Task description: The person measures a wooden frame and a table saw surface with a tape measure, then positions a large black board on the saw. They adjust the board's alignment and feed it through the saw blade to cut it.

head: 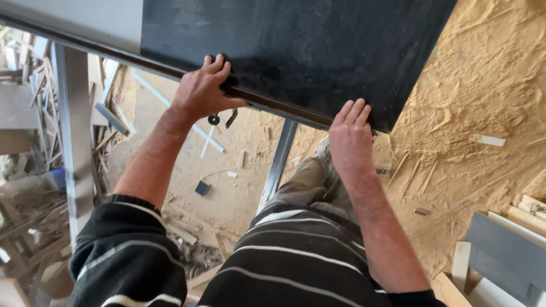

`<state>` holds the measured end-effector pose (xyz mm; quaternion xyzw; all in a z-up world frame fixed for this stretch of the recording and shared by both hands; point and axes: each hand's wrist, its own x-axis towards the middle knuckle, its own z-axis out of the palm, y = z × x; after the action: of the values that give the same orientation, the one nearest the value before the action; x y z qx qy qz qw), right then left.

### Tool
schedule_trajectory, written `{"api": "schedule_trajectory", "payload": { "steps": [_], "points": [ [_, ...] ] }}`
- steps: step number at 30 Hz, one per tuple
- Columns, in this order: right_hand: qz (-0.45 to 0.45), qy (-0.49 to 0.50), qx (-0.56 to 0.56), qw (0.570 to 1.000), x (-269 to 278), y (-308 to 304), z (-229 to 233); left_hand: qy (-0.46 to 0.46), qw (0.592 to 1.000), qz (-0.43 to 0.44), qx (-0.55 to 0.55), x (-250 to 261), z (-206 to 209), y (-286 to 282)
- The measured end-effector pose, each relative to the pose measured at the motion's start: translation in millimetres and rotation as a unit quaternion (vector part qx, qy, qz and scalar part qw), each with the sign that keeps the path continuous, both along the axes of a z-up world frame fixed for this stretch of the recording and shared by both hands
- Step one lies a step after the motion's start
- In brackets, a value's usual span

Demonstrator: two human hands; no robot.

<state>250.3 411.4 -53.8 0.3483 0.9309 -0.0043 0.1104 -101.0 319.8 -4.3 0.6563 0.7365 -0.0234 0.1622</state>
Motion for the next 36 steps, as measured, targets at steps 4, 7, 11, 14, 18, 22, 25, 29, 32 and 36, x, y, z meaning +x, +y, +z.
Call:
{"api": "schedule_trajectory", "payload": {
  "steps": [4,7,11,14,18,22,25,29,32,36],
  "points": [
    [-0.008,-0.020,0.011,1.000,-12,23,-2,-0.032,0.999,0.027,-0.033,-5,10,25],
    [-0.006,-0.020,0.005,1.000,-16,41,1,-0.019,0.999,0.026,0.002,-11,7,40],
    [-0.001,-0.021,0.005,1.000,-29,74,3,-0.007,1.000,0.015,0.013,-23,6,72],
    [-0.006,-0.016,0.005,1.000,-34,92,5,0.003,1.000,0.021,0.003,-28,4,90],
    [-0.006,-0.017,0.014,1.000,-40,116,-13,0.000,0.997,0.040,-0.065,-35,11,121],
    [-0.003,-0.017,0.026,1.000,-51,153,-9,0.025,0.999,0.033,-0.023,-50,1,153],
    [0.006,-0.029,-0.007,1.000,-53,168,-6,0.011,0.997,0.040,-0.072,-51,4,167],
    [-0.002,-0.026,-0.017,1.000,-65,202,-4,0.019,0.997,0.038,-0.063,-64,-1,200],
    [-0.002,-0.031,-0.025,0.999,-73,224,-3,0.028,0.996,0.032,-0.079,-71,-1,221],
    [-0.006,-0.029,-0.024,0.999,-82,252,-2,0.028,0.996,0.034,-0.073,-83,-6,247]
  ]
}}
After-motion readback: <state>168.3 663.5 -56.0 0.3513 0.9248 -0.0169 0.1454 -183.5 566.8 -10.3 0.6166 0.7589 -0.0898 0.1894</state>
